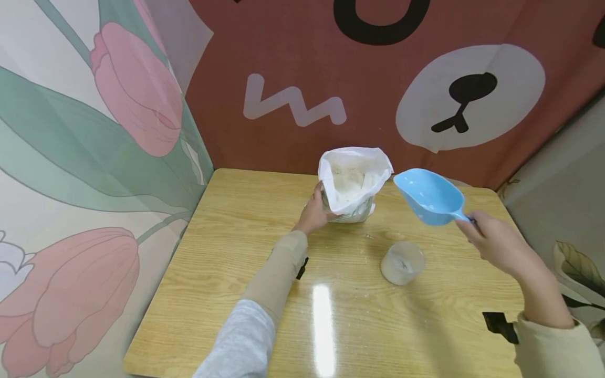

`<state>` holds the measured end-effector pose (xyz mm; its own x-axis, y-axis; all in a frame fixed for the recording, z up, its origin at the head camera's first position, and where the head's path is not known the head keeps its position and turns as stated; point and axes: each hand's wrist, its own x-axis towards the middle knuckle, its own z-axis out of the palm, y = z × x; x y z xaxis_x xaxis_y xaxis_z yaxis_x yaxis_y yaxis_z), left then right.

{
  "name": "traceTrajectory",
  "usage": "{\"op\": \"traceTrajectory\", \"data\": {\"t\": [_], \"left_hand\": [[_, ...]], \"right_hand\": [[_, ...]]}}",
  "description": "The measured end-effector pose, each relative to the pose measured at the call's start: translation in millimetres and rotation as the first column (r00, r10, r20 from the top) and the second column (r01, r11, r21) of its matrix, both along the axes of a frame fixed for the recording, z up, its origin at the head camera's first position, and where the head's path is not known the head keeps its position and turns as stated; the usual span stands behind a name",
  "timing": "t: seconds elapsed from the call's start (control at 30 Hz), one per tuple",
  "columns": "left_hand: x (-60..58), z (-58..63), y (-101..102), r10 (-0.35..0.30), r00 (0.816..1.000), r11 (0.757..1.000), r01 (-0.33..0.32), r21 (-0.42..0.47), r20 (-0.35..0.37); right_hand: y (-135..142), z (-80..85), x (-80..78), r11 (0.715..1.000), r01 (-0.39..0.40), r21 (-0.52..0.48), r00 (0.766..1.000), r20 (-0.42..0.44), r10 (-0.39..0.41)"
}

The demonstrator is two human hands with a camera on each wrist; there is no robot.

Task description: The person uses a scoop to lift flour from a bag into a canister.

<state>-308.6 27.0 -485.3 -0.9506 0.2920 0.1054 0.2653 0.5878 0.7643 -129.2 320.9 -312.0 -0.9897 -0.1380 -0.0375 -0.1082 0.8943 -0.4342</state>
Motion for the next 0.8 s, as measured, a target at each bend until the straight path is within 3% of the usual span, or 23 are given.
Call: {"op": "traceTrajectory", "data": {"t": [0.23, 0.67, 0.8], "left_hand": [[0.0, 0.2, 0, -0.004, 1.000, 1.000, 0.004, 0.001, -0.001], [0.5, 1.9, -1, -0.007, 1.000, 1.000, 0.007, 0.011, 0.005], [-0.5, 0.8, -1, -0.009, 1.000, 1.000, 0.009, 0.007, -0.005]], "right_hand": [[-12, 6.8, -7.2, 1.000, -0.024, -0.016, 0.999, -0.048, 0.023], [-38, 24.3, -28.1, 0.999, -0.052, -0.013, 0.998, -0.024, 0.052], [-46, 27.0, -34.4, 0.997, -0.074, -0.026, 0.995, -0.062, 0.072]]}}
